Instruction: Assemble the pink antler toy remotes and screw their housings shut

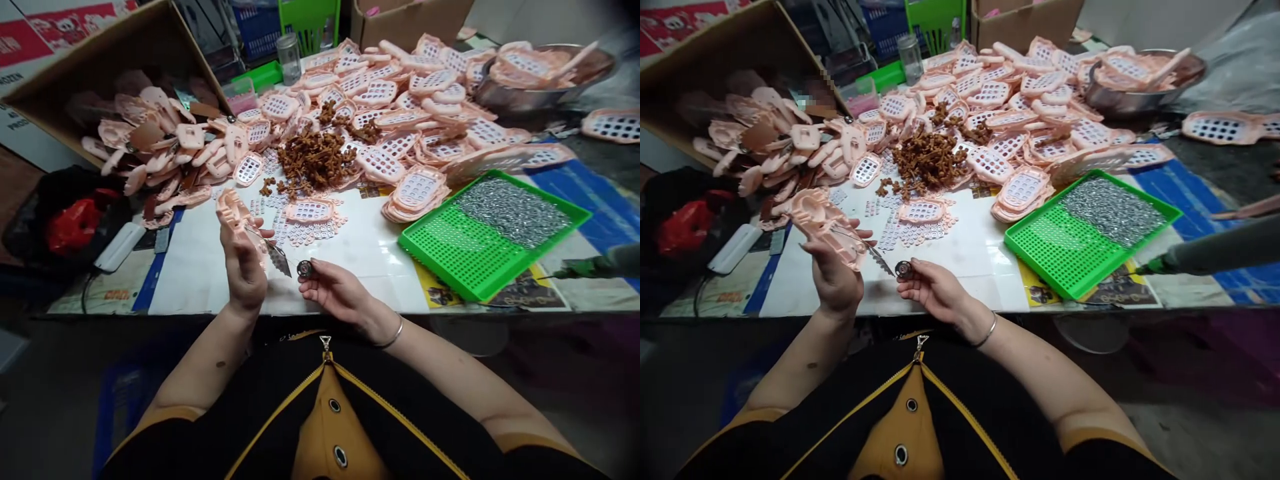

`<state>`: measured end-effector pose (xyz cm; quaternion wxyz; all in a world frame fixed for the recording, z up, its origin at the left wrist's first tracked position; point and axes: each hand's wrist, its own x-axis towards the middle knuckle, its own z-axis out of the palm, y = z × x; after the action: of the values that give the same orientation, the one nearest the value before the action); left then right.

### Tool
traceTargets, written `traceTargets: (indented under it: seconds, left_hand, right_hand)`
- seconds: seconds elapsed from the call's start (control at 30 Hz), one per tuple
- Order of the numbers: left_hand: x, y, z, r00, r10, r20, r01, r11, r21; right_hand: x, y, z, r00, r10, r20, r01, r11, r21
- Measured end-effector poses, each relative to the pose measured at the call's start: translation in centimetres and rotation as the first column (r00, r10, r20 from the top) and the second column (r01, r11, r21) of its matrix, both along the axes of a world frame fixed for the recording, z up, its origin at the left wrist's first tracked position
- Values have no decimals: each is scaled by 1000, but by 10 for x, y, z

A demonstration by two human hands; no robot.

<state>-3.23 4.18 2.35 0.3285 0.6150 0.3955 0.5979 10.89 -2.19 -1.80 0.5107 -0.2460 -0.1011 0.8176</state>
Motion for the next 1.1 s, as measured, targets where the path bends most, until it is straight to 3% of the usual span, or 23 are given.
traceTargets:
  seconds: [0.2, 0.43, 0.6, 0.7, 0.77, 0.8, 0.87, 0.93, 1.0, 1.1]
  left_hand:
    - [1, -1, -7, 995, -38, 93, 46, 995, -87]
    - [7, -5, -2, 976, 17, 218, 45, 959, -279]
    - [6, -9, -1, 966, 11, 260, 90, 923, -375]
    - [0, -11, 0, 961, -64, 269, 170, 904, -392]
    - [-5, -12, 2, 948, -149, 282, 264, 863, -430]
    - [-7, -13, 4, 935, -197, 294, 319, 828, -460]
    - [-11, -14, 8, 897, -295, 328, 434, 727, -532]
    - [-14, -16, 10, 851, -381, 363, 526, 608, -595]
    - [-15, -18, 9, 791, -472, 390, 603, 493, -627]
    - [-14, -23, 3, 671, -601, 435, 706, 338, -622]
  right_hand:
    - [4, -4, -5, 999, 18, -49, -14, 996, 85]
    - [8, -8, -7, 998, -13, -66, 20, 994, 109]
    - [18, -9, -2, 991, -56, 122, 40, 990, 132]
    - [27, -9, 4, 907, -205, 367, 94, 949, 300]
    - [36, -9, 9, 750, -388, 536, 83, 858, 506]
    - [42, -10, 12, 637, -498, 589, 38, 783, 621]
    - [52, -12, 19, 383, -718, 581, -128, 582, 803]
    - [61, -14, 25, 177, -871, 459, -314, 392, 865]
    - [64, -16, 28, 64, -936, 346, -432, 287, 855]
    - [61, -15, 28, 19, -960, 278, -491, 233, 839]
